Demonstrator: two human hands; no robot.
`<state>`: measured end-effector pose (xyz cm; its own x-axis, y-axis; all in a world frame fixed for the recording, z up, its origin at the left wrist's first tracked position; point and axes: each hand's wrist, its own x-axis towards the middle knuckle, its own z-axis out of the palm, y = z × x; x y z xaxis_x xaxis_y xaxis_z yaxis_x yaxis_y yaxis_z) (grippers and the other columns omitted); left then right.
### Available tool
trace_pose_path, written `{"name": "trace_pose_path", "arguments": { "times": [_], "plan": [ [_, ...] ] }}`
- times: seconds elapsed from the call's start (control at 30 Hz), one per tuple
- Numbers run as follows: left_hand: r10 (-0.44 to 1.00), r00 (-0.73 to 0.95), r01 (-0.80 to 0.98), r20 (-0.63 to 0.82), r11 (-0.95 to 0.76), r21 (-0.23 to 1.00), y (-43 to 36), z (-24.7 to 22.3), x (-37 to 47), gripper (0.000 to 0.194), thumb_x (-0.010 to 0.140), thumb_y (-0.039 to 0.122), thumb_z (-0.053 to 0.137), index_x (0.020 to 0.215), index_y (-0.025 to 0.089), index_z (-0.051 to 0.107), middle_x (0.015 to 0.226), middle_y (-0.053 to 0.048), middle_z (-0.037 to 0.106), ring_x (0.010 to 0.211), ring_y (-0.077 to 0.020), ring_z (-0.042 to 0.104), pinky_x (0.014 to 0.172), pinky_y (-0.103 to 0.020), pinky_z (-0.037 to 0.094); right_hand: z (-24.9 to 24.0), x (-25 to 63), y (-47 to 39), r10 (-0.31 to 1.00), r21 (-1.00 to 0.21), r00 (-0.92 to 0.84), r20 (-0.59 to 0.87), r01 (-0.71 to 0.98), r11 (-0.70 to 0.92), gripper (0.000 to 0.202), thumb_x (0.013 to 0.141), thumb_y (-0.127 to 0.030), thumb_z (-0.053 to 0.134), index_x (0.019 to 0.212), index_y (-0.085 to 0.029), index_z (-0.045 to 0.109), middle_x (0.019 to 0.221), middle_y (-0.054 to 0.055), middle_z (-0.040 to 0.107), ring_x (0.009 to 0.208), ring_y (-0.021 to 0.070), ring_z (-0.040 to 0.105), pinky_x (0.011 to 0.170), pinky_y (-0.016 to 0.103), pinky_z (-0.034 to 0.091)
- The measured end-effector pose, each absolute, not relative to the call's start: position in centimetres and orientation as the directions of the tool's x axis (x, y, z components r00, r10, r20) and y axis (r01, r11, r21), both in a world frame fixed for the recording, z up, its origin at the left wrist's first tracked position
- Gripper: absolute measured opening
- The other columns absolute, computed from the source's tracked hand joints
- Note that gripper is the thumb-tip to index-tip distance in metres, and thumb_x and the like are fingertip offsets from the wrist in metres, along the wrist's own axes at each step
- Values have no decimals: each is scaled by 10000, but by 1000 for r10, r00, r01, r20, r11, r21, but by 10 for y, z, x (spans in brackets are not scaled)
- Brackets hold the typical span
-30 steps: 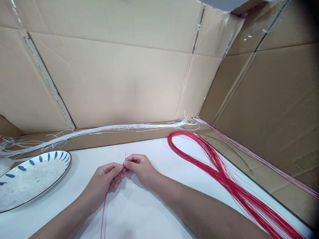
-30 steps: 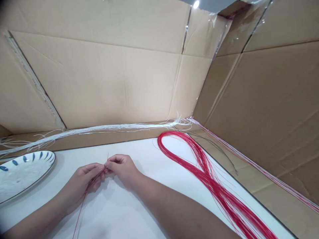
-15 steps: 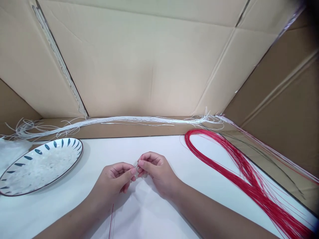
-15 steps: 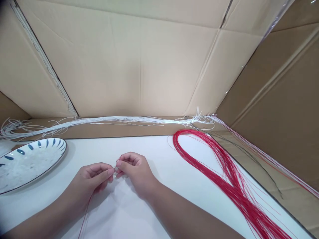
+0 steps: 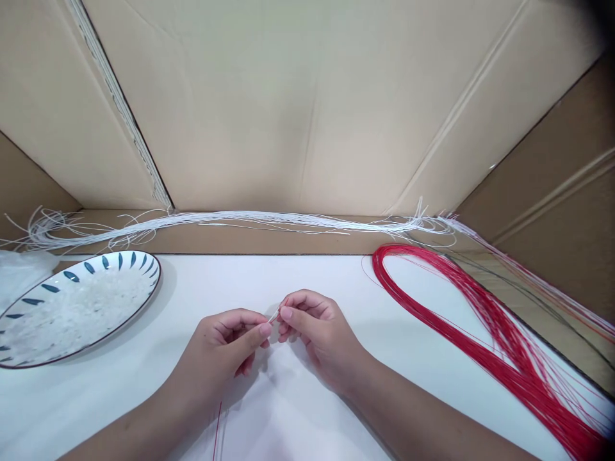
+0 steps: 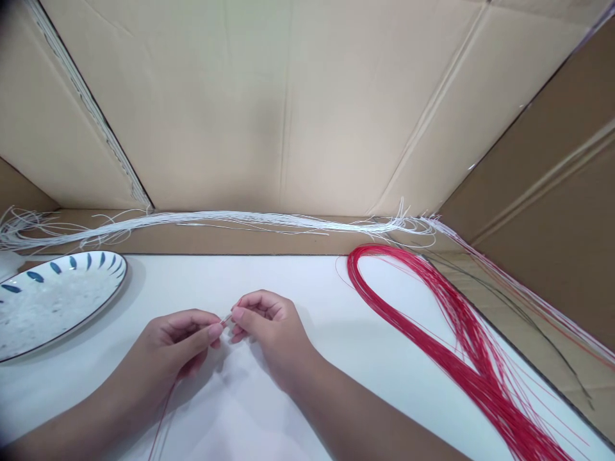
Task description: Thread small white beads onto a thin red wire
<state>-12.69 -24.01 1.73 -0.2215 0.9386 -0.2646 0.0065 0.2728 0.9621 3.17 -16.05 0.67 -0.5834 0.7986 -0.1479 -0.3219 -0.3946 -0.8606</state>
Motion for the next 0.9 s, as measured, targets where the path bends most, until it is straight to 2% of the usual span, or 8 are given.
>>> {"name": "trace_pose_path", "arguments": {
  "times": [0.1, 0.33, 0.73, 0.9],
  "plan": [
    [921, -259, -38, -291, 291, 956, -240, 18, -126, 286, 733, 491, 804, 715, 207, 773, 513, 44, 476, 466, -95, 414, 448, -239, 237, 6, 32, -160, 803, -868, -576, -150, -312, -386, 290, 682, -393, 919, 734, -174, 737, 678, 21, 710, 634, 144, 644, 674, 310, 530],
    [932, -248, -30, -266, 267, 963, -240, 15, -127, 277, 772, 481, 801, 750, 205, 784, 623, 15, 595, 473, -83, 462, 445, -233, 269, 3, 35, -161, 799, -900, -584, -142, -260, -350, 237, 728, -360, 896, 760, -176, 751, 758, 38, 737, 668, 148, 660, 703, 321, 526],
    [939, -190, -53, -285, 280, 958, -240, 19, -128, 228, 804, 416, 784, 747, 196, 768, 613, 25, 600, 495, -71, 478, 475, -204, 312, 5, 35, -163, 786, -940, -606, -125, -181, -289, 209, 764, -344, 870, 775, -177, 745, 746, 22, 719, 671, 132, 638, 698, 299, 514],
    [946, -186, -41, -264, 261, 964, -242, 19, -128, 223, 796, 406, 785, 728, 194, 763, 585, 35, 584, 484, -61, 441, 470, -198, 296, 8, 33, -164, 782, -947, -607, -142, -147, -287, 274, 701, -378, 900, 755, -169, 733, 730, 21, 707, 661, 131, 629, 694, 300, 498]
  ]
}}
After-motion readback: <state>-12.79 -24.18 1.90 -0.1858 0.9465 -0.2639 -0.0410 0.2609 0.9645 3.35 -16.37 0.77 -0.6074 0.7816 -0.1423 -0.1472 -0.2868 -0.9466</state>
